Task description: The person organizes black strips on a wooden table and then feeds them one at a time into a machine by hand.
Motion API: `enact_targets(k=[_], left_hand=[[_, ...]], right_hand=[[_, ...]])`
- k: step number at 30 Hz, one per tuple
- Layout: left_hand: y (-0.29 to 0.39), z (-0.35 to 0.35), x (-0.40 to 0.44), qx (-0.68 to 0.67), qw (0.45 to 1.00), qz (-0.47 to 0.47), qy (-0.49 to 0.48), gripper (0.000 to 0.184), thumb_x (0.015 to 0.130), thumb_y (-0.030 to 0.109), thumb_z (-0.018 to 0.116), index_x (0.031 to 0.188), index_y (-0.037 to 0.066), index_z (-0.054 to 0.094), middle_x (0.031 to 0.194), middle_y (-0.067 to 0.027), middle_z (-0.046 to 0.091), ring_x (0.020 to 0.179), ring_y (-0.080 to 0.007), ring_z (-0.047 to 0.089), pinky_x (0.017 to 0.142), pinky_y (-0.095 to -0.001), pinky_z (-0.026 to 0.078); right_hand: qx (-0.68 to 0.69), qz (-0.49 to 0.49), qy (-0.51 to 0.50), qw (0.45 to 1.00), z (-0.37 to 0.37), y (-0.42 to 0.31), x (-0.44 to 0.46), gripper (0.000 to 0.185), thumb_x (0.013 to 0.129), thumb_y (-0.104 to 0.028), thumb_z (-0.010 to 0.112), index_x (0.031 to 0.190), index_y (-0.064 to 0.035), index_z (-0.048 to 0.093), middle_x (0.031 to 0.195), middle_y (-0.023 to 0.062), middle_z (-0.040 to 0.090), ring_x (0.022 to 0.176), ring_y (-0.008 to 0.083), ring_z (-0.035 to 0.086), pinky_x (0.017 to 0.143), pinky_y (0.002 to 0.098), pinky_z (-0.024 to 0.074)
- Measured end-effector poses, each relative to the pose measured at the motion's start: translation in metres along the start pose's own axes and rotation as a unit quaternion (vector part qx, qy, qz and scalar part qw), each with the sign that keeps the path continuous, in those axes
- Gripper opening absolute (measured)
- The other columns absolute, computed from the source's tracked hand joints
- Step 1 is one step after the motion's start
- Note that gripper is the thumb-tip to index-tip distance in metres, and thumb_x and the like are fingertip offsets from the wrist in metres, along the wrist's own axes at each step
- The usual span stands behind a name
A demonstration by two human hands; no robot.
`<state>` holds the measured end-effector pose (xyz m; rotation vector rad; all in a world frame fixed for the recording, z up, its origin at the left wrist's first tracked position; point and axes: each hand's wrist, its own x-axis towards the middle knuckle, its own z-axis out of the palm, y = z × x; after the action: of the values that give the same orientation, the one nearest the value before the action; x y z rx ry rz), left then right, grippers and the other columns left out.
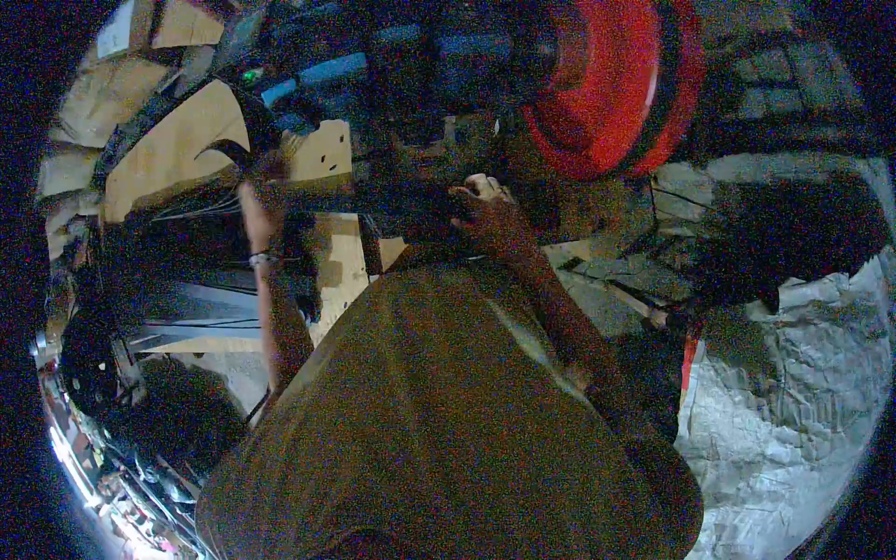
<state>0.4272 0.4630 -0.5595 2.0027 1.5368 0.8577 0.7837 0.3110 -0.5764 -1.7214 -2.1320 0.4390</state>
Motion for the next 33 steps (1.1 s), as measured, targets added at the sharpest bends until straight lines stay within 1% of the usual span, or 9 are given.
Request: enact_targets(k=[2, 5, 7, 10, 12, 15, 20, 30, 33], left_hand=[[0.011, 0.053, -0.006, -0.231, 0.96, -0.003, -0.157, 0.03, 0.082, 0.012, 0.076, 0.108, 0.002, 0.066, 0.103, -0.0105, 0.072, 0.094, -0.0171, 0.066, 0.083, -0.0331, 0.052], [0.045, 0.093, -0.018, -0.234, 0.939, 0.028, -0.249, 0.039, 0.082, 0.021, 0.079, 0.112, 0.003, 0.064, 0.111, -0.0096, 0.069, 0.101, -0.0181, 0.064, 0.087, -0.0345, 0.052], [0.071, 0.089, -0.019, -0.133, 0.949, 0.085, -0.274, 0.039, 0.082, 0.022, 0.08, 0.113, 0.003, 0.064, 0.112, -0.0088, 0.067, 0.103, -0.0186, 0.063, 0.088, -0.0342, 0.051], [0.031, 0.115, -0.004, -0.306, 0.897, 0.15, -0.28, 0.042, 0.082, 0.022, 0.08, 0.118, 0.005, 0.064, 0.114, -0.0076, 0.067, 0.104, -0.0204, 0.063, 0.089, -0.0363, 0.051], [0.03, 0.107, 0.013, -0.231, 0.926, 0.138, -0.265, 0.044, 0.081, 0.026, 0.08, 0.118, 0.007, 0.065, 0.115, -0.0093, 0.067, 0.104, -0.0223, 0.064, 0.089, -0.0371, 0.051], [0.045, 0.09, 0.037, -0.063, 0.949, 0.104, -0.292, 0.046, 0.079, 0.032, 0.08, 0.116, 0.008, 0.068, 0.116, -0.0131, 0.068, 0.104, -0.0252, 0.065, 0.09, -0.037, 0.051], [0.065, 0.076, 0.059, 0.135, 0.942, 0.093, -0.292, 0.05, 0.075, 0.038, 0.077, 0.112, 0.005, 0.069, 0.116, -0.0159, 0.067, 0.104, -0.0313, 0.066, 0.091, -0.0393, 0.05], [0.057, 0.1, 0.068, 0.174, 0.928, 0.051, -0.325, 0.056, 0.075, 0.046, 0.076, 0.112, 0.005, 0.069, 0.112, -0.0193, 0.067, 0.099, -0.0344, 0.067, 0.089, -0.0423, 0.052], [0.063, 0.102, 0.07, 0.231, 0.914, 0.018, -0.334, 0.06, 0.074, 0.048, 0.077, 0.11, 0.001, 0.069, 0.107, -0.022, 0.068, 0.097, -0.0343, 0.067, 0.087, -0.0438, 0.052]], right_hand=[[0.021, 0.002, -0.009, 1.0, -0.002, 0.004, 0.004, 0.04, 0.085, -0.024, 0.07, 0.121, -0.0079, 0.061, 0.109, 0.0168, 0.062, 0.106, 0.0368, 0.06, 0.094, 0.046, 0.0476], [0.025, 0.027, -0.03, 0.999, -0.016, -0.001, 0.014, 0.037, 0.085, -0.022, 0.069, 0.119, -0.0081, 0.063, 0.111, 0.0168, 0.062, 0.106, 0.0364, 0.06, 0.094, 0.0456, 0.0475], [0.011, 0.036, -0.017, 0.999, -0.02, 0.0, 0.019, 0.036, 0.086, -0.021, 0.068, 0.119, -0.0076, 0.063, 0.112, 0.0171, 0.062, 0.106, 0.0361, 0.06, 0.093, 0.0454, 0.0478], [0.021, 0.03, 0.046, 0.998, -0.008, 0.015, 0.031, 0.037, 0.088, -0.022, 0.067, 0.121, -0.0073, 0.062, 0.114, 0.0174, 0.062, 0.107, 0.0363, 0.061, 0.093, 0.0453, 0.0481], [0.071, 0.032, 0.092, 0.993, 0.001, 0.027, 0.041, 0.038, 0.089, -0.024, 0.066, 0.123, -0.0079, 0.061, 0.118, 0.0172, 0.061, 0.108, 0.0364, 0.06, 0.094, 0.0449, 0.0479], [0.064, 0.126, 0.056, 0.988, 0.003, 0.025, 0.044, 0.04, 0.09, -0.027, 0.066, 0.126, -0.01, 0.061, 0.127, 0.0184, 0.057, 0.116, 0.0366, 0.057, 0.098, 0.0444, 0.0465], [-0.034, -0.007, 0.088, 0.996, 0.026, 0.021, 0.057, 0.046, 0.089, -0.034, 0.067, 0.129, -0.0114, 0.06, 0.14, 0.0257, 0.045, 0.132, 0.0438, 0.041, 0.106, 0.0517, 0.038], [-0.066, 0.056, 0.078, 0.993, 0.04, 0.029, 0.05, 0.053, 0.091, -0.037, 0.065, 0.137, -0.0124, 0.055, 0.149, 0.0288, 0.03, 0.139, 0.0485, 0.026, 0.112, 0.0544, 0.0297], [-0.02, 0.047, 0.095, 0.994, 0.037, 0.037, 0.039, 0.049, 0.092, -0.035, 0.063, 0.133, -0.01, 0.057, 0.15, 0.0272, 0.033, 0.138, 0.0452, 0.033, 0.111, 0.0529, 0.0334]])
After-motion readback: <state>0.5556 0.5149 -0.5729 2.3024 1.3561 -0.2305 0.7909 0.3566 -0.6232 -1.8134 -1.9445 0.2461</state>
